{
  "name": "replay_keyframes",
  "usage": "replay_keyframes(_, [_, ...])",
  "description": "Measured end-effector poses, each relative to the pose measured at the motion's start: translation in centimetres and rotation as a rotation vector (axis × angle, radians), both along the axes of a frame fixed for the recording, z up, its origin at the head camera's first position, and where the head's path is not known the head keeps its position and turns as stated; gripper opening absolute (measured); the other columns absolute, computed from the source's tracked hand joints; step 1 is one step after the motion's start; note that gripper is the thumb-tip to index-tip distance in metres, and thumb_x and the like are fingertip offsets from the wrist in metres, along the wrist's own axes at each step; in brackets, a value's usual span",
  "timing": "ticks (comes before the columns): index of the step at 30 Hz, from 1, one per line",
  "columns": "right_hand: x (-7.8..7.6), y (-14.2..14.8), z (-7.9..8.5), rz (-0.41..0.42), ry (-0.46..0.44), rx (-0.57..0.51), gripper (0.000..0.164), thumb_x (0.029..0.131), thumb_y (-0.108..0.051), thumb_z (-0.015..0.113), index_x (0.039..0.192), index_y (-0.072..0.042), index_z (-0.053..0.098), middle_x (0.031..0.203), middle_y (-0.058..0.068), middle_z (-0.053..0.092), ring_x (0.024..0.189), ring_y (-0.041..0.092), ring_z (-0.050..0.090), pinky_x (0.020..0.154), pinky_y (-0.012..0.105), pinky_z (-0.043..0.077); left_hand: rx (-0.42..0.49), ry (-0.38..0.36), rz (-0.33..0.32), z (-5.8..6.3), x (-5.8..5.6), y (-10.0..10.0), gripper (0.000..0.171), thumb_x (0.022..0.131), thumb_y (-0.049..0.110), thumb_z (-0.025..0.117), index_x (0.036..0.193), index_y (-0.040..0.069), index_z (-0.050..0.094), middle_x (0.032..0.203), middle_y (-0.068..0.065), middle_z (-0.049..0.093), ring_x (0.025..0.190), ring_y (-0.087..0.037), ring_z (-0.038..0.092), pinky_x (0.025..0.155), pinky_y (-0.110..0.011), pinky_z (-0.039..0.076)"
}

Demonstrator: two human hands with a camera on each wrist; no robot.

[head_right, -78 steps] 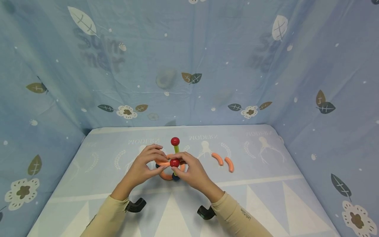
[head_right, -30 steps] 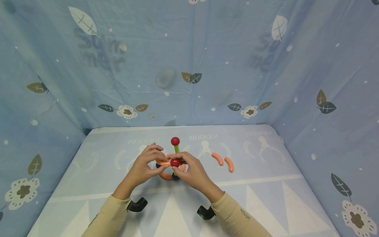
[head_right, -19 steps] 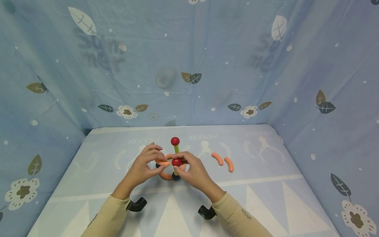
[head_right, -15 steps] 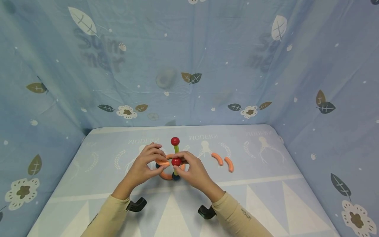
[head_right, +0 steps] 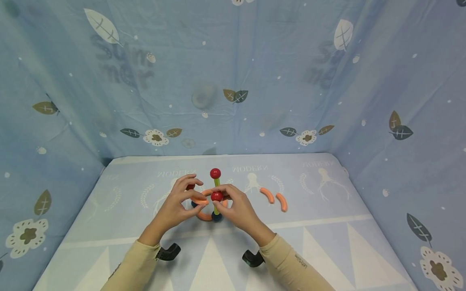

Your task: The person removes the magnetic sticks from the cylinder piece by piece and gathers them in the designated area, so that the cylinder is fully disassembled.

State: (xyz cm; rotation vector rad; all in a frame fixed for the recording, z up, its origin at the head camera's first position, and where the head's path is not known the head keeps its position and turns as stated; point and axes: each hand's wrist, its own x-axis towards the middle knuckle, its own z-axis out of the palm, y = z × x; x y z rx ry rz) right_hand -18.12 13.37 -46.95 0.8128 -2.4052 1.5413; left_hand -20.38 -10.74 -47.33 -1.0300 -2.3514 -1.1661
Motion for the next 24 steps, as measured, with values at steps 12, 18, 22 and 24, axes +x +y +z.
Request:
replay_keyframes(12, [-0.41,-0.25,0.01,-0.014,-0.001,0.002,0.034,0.096,-0.017,0.073,0.128,-0.01,0.064,0.116,-0.004,0.067,0.101,0.012,0.067,0.09,0.034,0.057,-0.008,0.009,0.018,-0.41,-0.06,-0.16,0.021,0.081,0.017,0.087,0.097,0.025,0.075,0.139,-0.002,0.056,0.148,-0.029,0.029,0.11,-0.064,0.037])
replay_keyframes(18, [-0.54,-0.39,0.01,-0.028,-0.018,0.011,0.034,0.096,-0.017,0.073,0.129,-0.012,0.064,0.117,-0.003,0.067,0.102,0.012,0.067,0.091,0.032,0.057,-0.002,0.0,0.022,-0.43,-0.11,-0.2,0.024,0.081,0.018,0.086,0.102,0.025,0.076,0.14,0.0,0.055,0.149,-0.028,0.028,0.111,-0.062,0.036])
replay_keyframes(22, [-0.62,-0.46,-0.05,-0.032,-0.017,0.015,0.034,0.096,-0.016,0.073,0.129,-0.013,0.065,0.118,-0.003,0.067,0.103,0.011,0.067,0.091,0.031,0.057,0.003,0.01,0.028,-0.41,-0.11,-0.2,0.028,0.081,0.017,0.086,0.106,0.021,0.077,0.141,-0.001,0.054,0.149,-0.028,0.028,0.11,-0.062,0.038])
replay_keyframes(24, [-0.64,-0.48,-0.08,-0.035,-0.014,0.017,0.034,0.096,-0.016,0.073,0.129,-0.014,0.065,0.118,-0.003,0.067,0.103,0.011,0.067,0.091,0.031,0.057,0.007,0.016,0.031,-0.42,-0.11,-0.21,0.029,0.08,0.017,0.086,0.108,0.02,0.077,0.141,-0.002,0.055,0.148,-0.029,0.029,0.109,-0.063,0.038])
